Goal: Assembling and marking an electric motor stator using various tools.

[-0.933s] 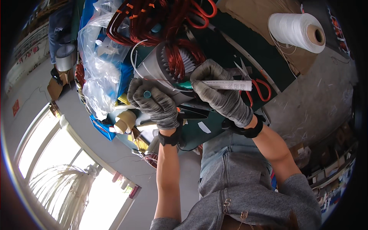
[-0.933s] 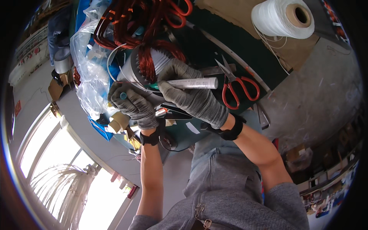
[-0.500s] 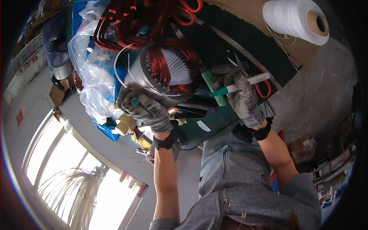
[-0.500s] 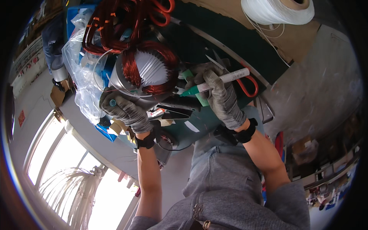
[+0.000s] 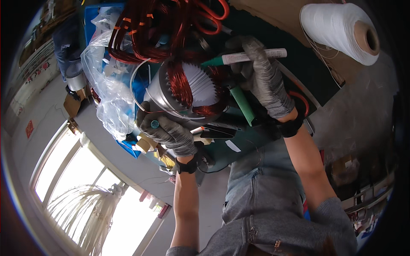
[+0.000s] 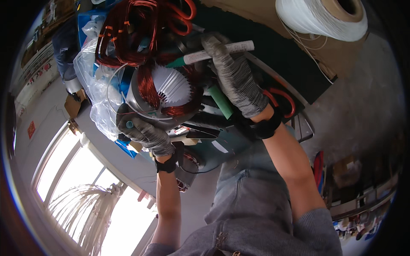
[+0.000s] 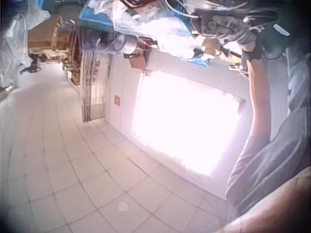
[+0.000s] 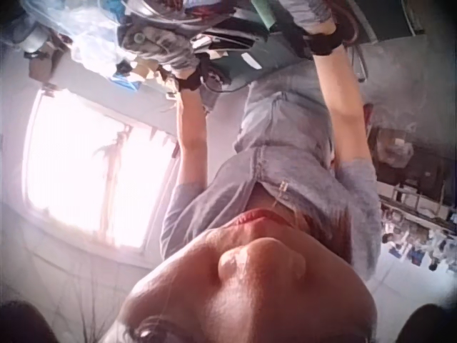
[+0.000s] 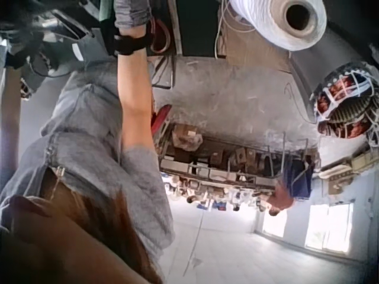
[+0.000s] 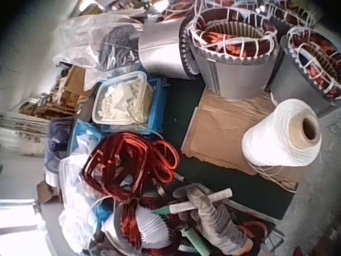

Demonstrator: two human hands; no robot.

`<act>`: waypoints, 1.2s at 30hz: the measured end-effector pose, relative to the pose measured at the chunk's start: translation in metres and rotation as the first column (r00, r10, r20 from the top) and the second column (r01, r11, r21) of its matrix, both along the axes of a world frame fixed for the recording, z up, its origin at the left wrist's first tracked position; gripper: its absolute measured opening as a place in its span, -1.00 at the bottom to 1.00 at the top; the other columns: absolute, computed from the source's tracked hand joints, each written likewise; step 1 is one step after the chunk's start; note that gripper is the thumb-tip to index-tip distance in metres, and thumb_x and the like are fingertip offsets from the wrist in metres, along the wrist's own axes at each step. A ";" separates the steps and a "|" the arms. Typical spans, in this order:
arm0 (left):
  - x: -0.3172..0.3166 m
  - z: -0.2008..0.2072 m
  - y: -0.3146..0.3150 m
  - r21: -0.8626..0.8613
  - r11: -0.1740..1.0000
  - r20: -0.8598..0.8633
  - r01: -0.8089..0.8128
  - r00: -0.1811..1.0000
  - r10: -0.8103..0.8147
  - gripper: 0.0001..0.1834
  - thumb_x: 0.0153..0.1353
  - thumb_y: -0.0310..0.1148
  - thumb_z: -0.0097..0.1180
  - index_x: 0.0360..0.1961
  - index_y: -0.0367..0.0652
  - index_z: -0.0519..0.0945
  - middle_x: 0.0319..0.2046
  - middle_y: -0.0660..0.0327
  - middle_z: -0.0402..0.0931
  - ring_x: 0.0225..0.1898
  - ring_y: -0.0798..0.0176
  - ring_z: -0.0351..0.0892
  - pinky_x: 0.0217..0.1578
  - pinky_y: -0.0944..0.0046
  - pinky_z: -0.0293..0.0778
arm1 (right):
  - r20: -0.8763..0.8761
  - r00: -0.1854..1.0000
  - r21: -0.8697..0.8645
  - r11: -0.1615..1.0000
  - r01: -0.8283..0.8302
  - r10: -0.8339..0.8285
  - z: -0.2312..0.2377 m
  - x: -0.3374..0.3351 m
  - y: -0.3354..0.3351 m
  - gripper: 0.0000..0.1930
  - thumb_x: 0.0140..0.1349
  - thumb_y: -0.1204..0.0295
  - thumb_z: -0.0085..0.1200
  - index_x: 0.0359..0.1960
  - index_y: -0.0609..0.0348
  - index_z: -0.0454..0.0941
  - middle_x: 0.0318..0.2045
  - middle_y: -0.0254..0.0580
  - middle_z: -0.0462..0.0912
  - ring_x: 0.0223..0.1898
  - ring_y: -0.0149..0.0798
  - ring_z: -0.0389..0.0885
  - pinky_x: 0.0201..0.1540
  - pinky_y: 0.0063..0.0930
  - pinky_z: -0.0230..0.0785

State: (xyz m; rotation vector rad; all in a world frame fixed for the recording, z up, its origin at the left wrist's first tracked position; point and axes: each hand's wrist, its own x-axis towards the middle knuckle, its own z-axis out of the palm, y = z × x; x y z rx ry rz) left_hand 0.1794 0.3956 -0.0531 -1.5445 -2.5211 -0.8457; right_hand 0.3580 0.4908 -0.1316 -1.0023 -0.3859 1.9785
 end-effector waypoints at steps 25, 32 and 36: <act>0.008 0.011 -0.036 -0.030 0.994 -0.150 0.107 0.982 -0.110 -0.70 0.21 -0.37 -0.14 -0.08 -0.32 0.35 0.02 -0.10 0.30 0.04 -0.08 0.30 0.08 0.02 0.18 | 0.136 0.793 0.595 0.592 -0.544 0.593 -0.004 -0.052 0.100 -0.75 0.20 0.21 0.04 -0.30 0.12 0.40 -0.48 -0.40 0.51 -0.38 -0.54 0.50 -0.33 -0.64 0.38; 0.006 0.005 -0.030 -0.032 0.991 -0.150 0.132 0.979 -0.135 -0.69 0.18 -0.41 -0.12 -0.06 -0.32 0.35 0.02 -0.10 0.31 0.04 -0.09 0.30 0.08 0.01 0.18 | 0.034 0.753 0.544 0.620 -0.565 0.657 -0.013 -0.053 0.109 -0.72 0.20 0.17 0.01 -0.36 0.16 0.41 -0.46 -0.38 0.51 -0.37 -0.51 0.50 -0.23 -0.62 0.38; 0.004 0.002 -0.028 -0.041 0.989 -0.143 0.142 0.979 -0.146 -0.67 0.17 -0.43 -0.11 -0.05 -0.32 0.35 0.02 -0.11 0.31 0.04 -0.10 0.30 0.08 0.00 0.17 | 0.110 0.752 0.581 0.572 -0.579 0.650 -0.010 -0.056 0.108 -0.70 0.20 0.15 0.01 -0.39 0.16 0.41 -0.48 -0.40 0.50 -0.38 -0.53 0.48 -0.25 -0.61 0.36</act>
